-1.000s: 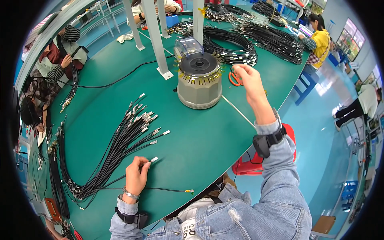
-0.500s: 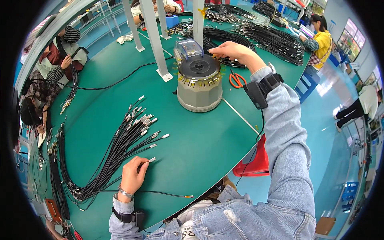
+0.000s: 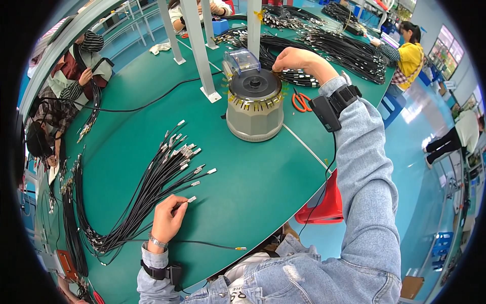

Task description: The person picks up a cable, attaches a small yellow component to the tip by hand, and repeats this for several cables. They then gather the cables into a bundle and move them to the side of the table.

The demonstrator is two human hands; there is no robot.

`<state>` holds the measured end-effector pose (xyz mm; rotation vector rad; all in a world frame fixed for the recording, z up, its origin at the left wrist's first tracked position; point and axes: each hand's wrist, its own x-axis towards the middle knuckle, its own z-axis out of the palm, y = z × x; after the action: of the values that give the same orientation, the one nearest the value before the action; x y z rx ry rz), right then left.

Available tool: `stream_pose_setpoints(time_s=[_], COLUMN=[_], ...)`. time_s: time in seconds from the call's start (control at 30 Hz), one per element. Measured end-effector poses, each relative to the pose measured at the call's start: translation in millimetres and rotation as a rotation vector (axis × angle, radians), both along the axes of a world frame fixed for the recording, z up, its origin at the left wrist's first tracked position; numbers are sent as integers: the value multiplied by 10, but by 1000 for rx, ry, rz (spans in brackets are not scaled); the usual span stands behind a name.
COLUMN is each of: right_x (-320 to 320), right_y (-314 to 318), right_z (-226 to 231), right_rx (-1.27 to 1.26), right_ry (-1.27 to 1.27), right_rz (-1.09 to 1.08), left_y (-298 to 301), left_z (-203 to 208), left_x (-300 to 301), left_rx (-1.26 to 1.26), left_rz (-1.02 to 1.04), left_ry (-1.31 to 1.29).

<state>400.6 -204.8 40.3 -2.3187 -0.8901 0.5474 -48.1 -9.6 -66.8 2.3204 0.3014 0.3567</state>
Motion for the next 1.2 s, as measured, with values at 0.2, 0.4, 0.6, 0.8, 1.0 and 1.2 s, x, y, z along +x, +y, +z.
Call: stream_pose_setpoints(time_s=[0.2,0.4,0.6,0.8,1.0,1.2], right_x=[-76,-40,-57,-149,-95,-248], right_y=[45,47,55,96,95,125], right_z=[63,96,155,154,178,189], right_rx=[-6,-85,-127,-102,-153,-41], right_ry=[-32,-63,-69,-115,-97,-188], right_rz=[-82,52,35,15,53,1], left_y=[-2,0,6,-4,9,29], left_z=[-1,0,22,42,30,-19], left_x=[-11,-9,-2,-16,-14,-78], left_rx=[-21,-41,-43,-47,-64,-181], left_rz=[-6,-4,-3,4,1,134], left_ry=[-23,-23,-26,-23,-37,-84])
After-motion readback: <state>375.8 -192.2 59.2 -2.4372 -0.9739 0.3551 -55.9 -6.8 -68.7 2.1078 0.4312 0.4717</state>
